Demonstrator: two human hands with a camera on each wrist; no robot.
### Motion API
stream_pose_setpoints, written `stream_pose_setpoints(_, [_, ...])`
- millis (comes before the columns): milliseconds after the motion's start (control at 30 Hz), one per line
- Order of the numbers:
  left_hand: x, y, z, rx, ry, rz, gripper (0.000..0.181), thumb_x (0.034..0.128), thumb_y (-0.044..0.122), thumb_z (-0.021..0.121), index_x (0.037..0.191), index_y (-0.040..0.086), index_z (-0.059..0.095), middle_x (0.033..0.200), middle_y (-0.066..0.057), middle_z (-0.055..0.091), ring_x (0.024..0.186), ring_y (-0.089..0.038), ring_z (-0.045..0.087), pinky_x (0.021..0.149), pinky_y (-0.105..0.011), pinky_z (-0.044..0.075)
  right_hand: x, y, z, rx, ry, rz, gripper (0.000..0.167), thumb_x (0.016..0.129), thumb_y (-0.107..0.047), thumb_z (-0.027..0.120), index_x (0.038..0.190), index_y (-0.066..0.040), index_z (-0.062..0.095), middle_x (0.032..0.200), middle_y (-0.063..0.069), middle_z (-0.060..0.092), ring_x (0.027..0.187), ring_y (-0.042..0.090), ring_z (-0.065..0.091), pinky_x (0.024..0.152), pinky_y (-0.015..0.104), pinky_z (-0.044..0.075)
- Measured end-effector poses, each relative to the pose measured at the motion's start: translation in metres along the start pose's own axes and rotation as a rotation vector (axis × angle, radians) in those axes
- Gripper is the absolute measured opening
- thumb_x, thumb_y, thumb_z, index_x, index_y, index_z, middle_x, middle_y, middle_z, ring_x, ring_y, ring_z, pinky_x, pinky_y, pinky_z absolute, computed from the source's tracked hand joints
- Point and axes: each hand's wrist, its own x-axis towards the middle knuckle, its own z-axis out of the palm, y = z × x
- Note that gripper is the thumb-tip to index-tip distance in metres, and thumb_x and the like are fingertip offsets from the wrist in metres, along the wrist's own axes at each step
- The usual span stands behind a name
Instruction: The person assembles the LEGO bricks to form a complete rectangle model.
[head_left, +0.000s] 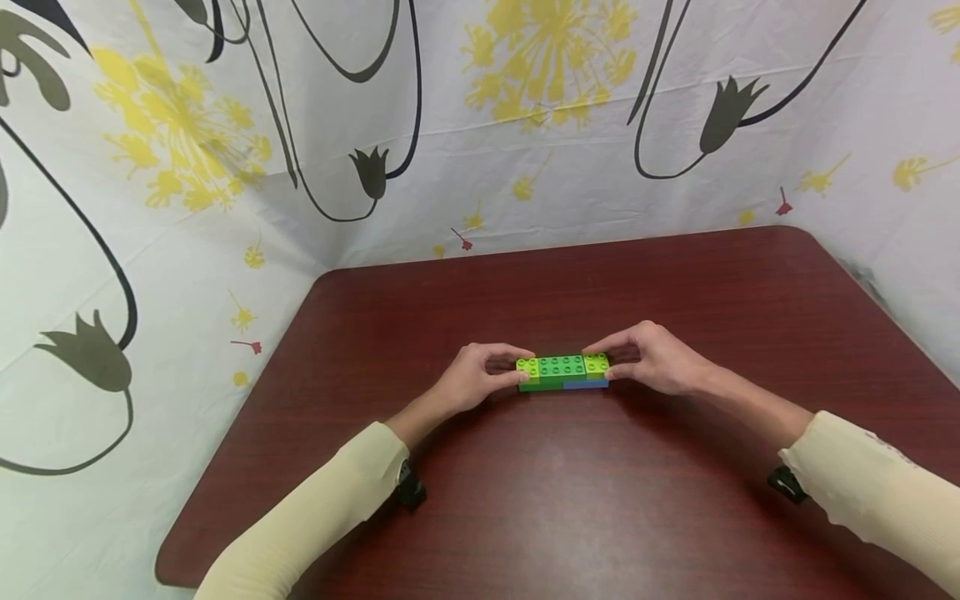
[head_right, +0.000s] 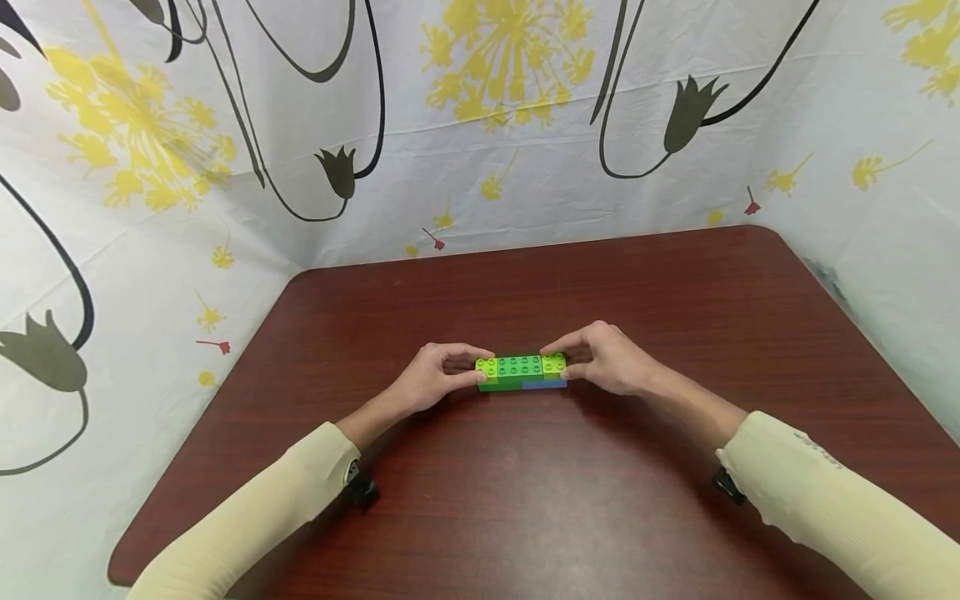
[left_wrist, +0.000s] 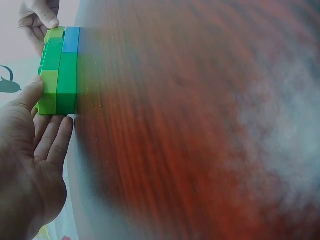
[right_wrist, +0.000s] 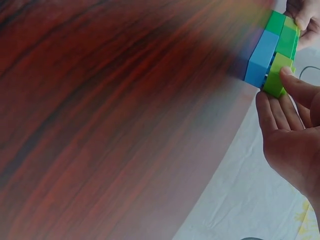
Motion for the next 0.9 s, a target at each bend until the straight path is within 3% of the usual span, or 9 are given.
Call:
stream_pose_setpoints(667, [0.0007,0.0008,-0.0008,0.0,-0.005,0.003,0.036,0.0973,0.023,0.081,0.132,0.018,0.076,0.12,0.003,0.076,0.104,-0.008,0.073,0.088,-0.027,0.06,0.0014,-0.0005,0.0006,-0.03,-0.005,0.014,0.039,0.093,-0.003,0.082,0.131,-0.009,0.076,0.127,0.013,0.074,0.112,0.025,0.071,0.087,0.036,0.058])
stream_pose_setpoints(900, [0.0004,0.0005,-0.001,0.002,-0.012,-0.002,0.037,0.097,0.025,0.082,0.133,0.018,0.076,0.123,0.003,0.075,0.105,-0.009,0.073,0.089,-0.028,0.06,0.003,-0.0022,-0.0003,-0.07,-0.019,0.017,0.039,0.092,-0.003,0.083,0.13,-0.011,0.077,0.125,0.012,0.075,0.108,0.024,0.069,0.08,0.031,0.053])
